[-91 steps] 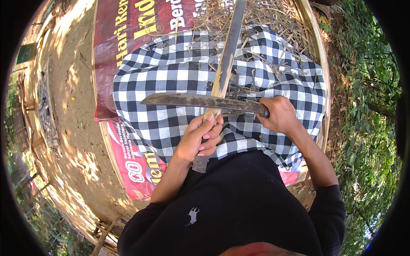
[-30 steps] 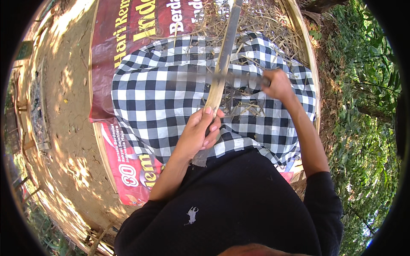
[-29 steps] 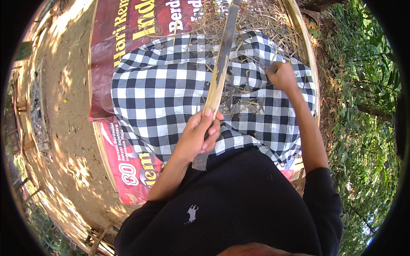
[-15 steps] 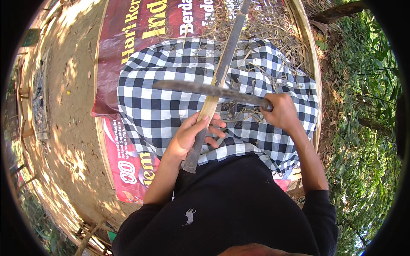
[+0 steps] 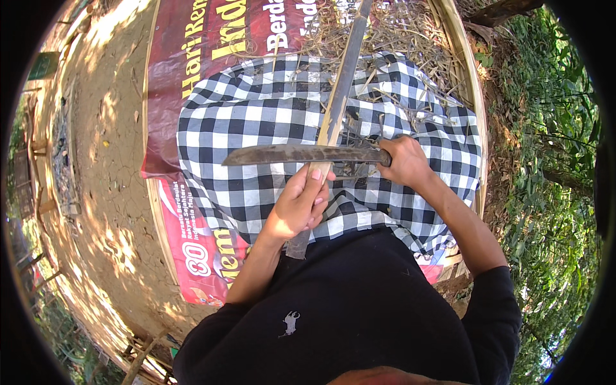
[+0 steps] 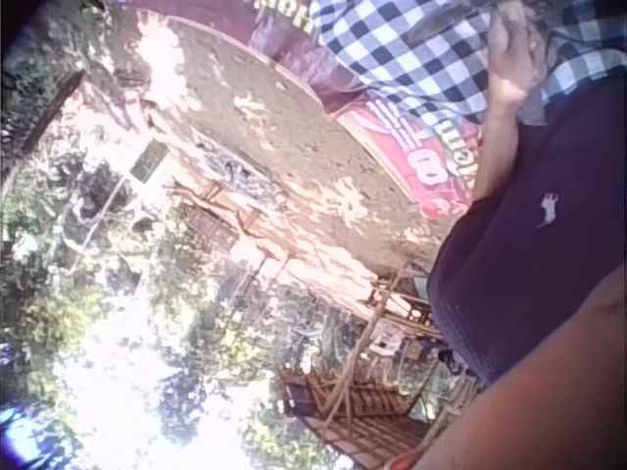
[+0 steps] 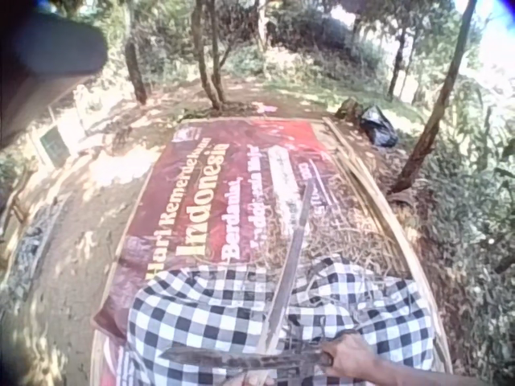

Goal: The person is using a machete to shave and shape a piece of wood while sitting on a banner mat outdoors. They slide the blade along the wood to remove shavings and refine the shape.

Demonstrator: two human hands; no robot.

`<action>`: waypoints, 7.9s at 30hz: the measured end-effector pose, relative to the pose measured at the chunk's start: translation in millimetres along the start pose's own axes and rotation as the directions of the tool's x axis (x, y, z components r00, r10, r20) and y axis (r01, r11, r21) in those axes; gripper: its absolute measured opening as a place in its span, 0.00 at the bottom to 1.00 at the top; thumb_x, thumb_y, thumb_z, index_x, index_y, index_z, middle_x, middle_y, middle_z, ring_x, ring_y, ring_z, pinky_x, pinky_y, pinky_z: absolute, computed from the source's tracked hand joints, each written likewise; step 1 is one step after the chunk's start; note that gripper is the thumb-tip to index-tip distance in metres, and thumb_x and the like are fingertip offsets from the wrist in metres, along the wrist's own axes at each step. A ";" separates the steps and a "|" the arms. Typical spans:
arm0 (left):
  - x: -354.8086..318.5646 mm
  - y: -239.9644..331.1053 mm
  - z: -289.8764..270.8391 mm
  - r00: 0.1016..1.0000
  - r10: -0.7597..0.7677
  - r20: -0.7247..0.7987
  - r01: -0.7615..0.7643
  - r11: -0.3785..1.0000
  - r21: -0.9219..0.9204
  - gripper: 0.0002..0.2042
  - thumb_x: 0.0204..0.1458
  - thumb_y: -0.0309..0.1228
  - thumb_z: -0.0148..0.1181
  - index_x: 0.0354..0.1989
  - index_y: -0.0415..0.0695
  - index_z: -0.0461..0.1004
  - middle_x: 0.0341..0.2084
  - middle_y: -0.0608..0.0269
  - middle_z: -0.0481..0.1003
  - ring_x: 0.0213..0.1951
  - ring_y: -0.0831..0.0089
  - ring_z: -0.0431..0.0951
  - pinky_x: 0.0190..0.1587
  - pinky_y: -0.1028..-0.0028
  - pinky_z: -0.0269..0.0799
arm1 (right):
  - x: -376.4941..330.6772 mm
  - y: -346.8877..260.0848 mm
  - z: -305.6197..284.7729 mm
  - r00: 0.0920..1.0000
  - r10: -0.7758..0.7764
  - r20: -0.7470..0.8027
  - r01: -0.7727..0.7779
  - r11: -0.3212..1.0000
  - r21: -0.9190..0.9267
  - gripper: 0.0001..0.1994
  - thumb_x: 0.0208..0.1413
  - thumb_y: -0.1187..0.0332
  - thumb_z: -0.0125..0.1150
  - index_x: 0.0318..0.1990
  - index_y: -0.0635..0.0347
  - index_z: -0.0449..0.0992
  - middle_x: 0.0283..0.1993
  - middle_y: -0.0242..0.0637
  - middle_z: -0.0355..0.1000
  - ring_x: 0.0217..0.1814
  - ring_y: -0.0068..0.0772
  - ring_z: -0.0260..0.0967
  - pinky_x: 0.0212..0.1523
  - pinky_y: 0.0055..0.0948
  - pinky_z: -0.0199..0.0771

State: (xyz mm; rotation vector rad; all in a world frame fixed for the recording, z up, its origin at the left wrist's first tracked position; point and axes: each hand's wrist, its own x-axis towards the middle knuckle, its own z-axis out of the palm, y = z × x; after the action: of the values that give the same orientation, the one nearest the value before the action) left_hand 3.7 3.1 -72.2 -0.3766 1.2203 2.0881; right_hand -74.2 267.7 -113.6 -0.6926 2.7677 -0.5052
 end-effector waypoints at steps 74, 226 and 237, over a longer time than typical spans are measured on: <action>-23.1 -0.2 22.2 0.996 0.057 -0.063 -0.052 0.995 0.086 0.17 0.72 0.41 0.37 0.52 0.39 0.63 0.23 0.70 0.60 0.12 0.88 0.54 0.12 0.83 0.54 | 25.0 87.8 -29.9 0.749 0.590 -0.301 -0.595 0.799 0.085 0.12 0.47 0.64 0.63 0.31 0.67 0.80 0.31 0.56 0.78 0.34 0.59 0.76 0.42 0.51 0.76; -21.3 23.1 36.9 0.985 0.162 -0.065 -0.143 0.962 0.231 0.10 0.61 0.26 0.56 0.45 0.40 0.62 0.17 0.70 0.64 0.09 0.84 0.61 0.11 0.79 0.57 | 62.4 55.5 -72.3 0.658 0.532 -0.533 -0.548 0.824 0.146 0.15 0.52 0.62 0.57 0.32 0.68 0.80 0.31 0.58 0.77 0.37 0.64 0.76 0.42 0.53 0.77; 14.0 63.0 21.9 0.939 0.339 0.063 -0.344 0.905 0.252 0.09 0.61 0.27 0.57 0.40 0.38 0.63 0.13 0.70 0.63 0.08 0.80 0.64 0.09 0.77 0.62 | 21.7 -10.1 -65.9 0.840 0.474 -0.263 -0.338 0.837 0.431 0.14 0.48 0.66 0.65 0.24 0.72 0.75 0.17 0.48 0.70 0.18 0.39 0.64 0.26 0.40 0.65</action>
State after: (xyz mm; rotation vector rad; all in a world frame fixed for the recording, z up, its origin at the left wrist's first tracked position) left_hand -47.6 6.7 -27.4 -0.0209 1.6218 2.1704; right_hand -109.3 266.5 -52.9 0.1109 2.8894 -1.1062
